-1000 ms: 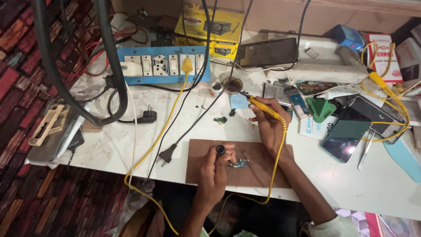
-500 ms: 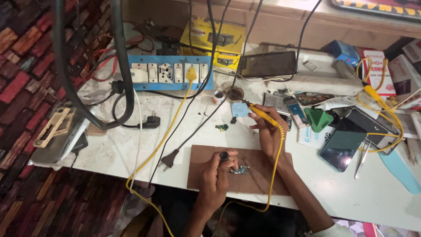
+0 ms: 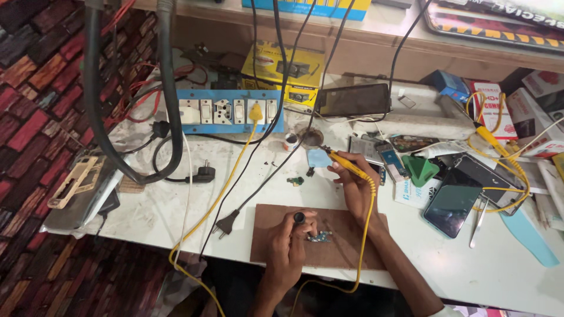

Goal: The person solders a small circuit board using a soldering iron and solder wire. They repeatedly apply heat and solder to different points on the board while holding it steady with their left hand.

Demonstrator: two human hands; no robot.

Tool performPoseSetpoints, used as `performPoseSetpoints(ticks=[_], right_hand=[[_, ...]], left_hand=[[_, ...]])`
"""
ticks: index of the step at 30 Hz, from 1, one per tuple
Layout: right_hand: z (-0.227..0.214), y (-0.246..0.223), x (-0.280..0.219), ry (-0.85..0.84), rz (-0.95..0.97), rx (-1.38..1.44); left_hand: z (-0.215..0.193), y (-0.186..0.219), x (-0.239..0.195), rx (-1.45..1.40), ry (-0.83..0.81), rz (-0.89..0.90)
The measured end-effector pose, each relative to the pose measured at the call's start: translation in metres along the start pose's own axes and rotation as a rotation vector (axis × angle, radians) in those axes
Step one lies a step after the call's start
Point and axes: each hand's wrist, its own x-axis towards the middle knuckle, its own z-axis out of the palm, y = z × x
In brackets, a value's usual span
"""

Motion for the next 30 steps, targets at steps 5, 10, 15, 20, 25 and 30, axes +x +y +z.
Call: performPoseSetpoints(ticks=[5, 10, 15, 20, 25, 30], right_hand=[[-0.001, 0.005, 0.002, 0.027, 0.048, 0.002], [-0.001, 0.005, 0.0, 0.033, 0.007, 0.014], [-0.001, -0.001, -0.002, 0.056, 0.021, 0.026], [-0.007, -0.013, -0.011, 0.123, -0.052, 0.035], [-0.027, -0.015, -0.034, 0.405, -0.251, 0.164], [-0.049, -0.004, -0.074, 0.703, -0.094, 0.411]], left_hand=[[0.0, 0.002, 0.0, 0.009, 0.005, -0.006], [0.0, 0.0, -0.002, 0.019, 0.015, 0.029], [-0.001, -0.003, -0.002, 0.044, 0.01, 0.119], [-0.001, 0.003, -0.002, 0.014, 0.015, 0.025], [-0.001, 0.004, -0.004, 0.022, 0.021, 0.027], [-0.001, -0.001, -0.003, 0.072, 0.02, 0.051]])
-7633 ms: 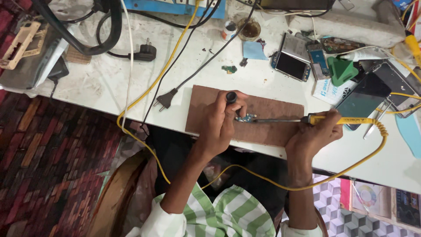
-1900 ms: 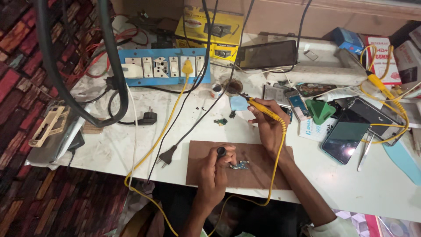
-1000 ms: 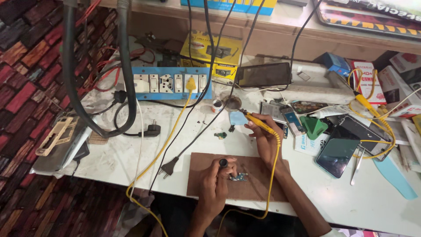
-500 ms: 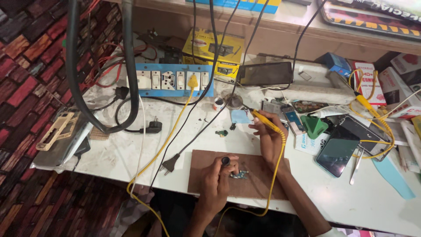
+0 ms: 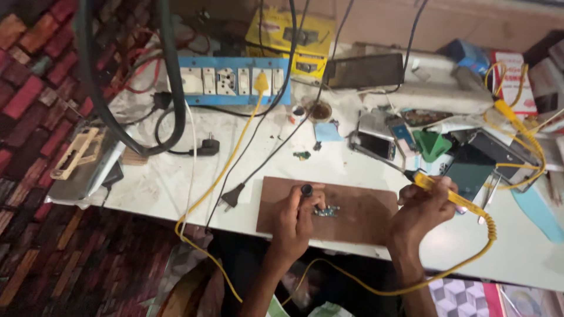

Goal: The person solders a small circuit board using a soldering iron and solder wire. They repeatedly apply heat and solder to different points on the board while holding it steady with their left hand.

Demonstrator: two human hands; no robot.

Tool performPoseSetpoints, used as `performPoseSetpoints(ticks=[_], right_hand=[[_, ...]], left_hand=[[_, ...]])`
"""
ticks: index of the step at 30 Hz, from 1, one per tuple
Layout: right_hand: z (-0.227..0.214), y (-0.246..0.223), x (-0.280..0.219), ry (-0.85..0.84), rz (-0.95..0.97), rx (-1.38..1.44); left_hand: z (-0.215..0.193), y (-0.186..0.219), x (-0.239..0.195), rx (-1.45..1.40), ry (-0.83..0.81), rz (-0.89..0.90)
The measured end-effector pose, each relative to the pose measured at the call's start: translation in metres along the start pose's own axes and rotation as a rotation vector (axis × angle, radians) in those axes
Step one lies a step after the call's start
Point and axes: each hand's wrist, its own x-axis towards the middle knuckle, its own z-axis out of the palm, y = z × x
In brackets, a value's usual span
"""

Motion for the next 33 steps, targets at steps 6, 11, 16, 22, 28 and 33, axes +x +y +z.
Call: performPoseSetpoints(ticks=[6, 11, 16, 22, 28, 33], right_hand=[[-0.04, 0.006, -0.02, 0.041, 0.072, 0.086], [-0.043, 0.01, -0.017, 0.134, 0.079, 0.028], [-0.034, 0.007, -0.029, 0.141, 0.053, -0.004], [-0.03, 0.003, -0.028, 0.1, 0.027, -0.04], [-0.032, 0.005, -0.031, 0.06, -0.08, -0.11], [-0.024, -0.001, -0.033, 0.143, 0.052, -0.147]], left_hand=[[-0.001, 0.001, 0.0, -0.018, -0.01, -0.033], [-0.002, 0.004, 0.0, -0.016, -0.029, -0.006], [-0.001, 0.003, -0.001, -0.037, -0.023, -0.045], [-0.001, 0.004, 0.003, -0.002, -0.018, 0.01], [-0.001, 0.003, 0.0, 0.007, -0.008, 0.008], [-0.003, 0.007, 0.002, -0.017, -0.012, 0.023]])
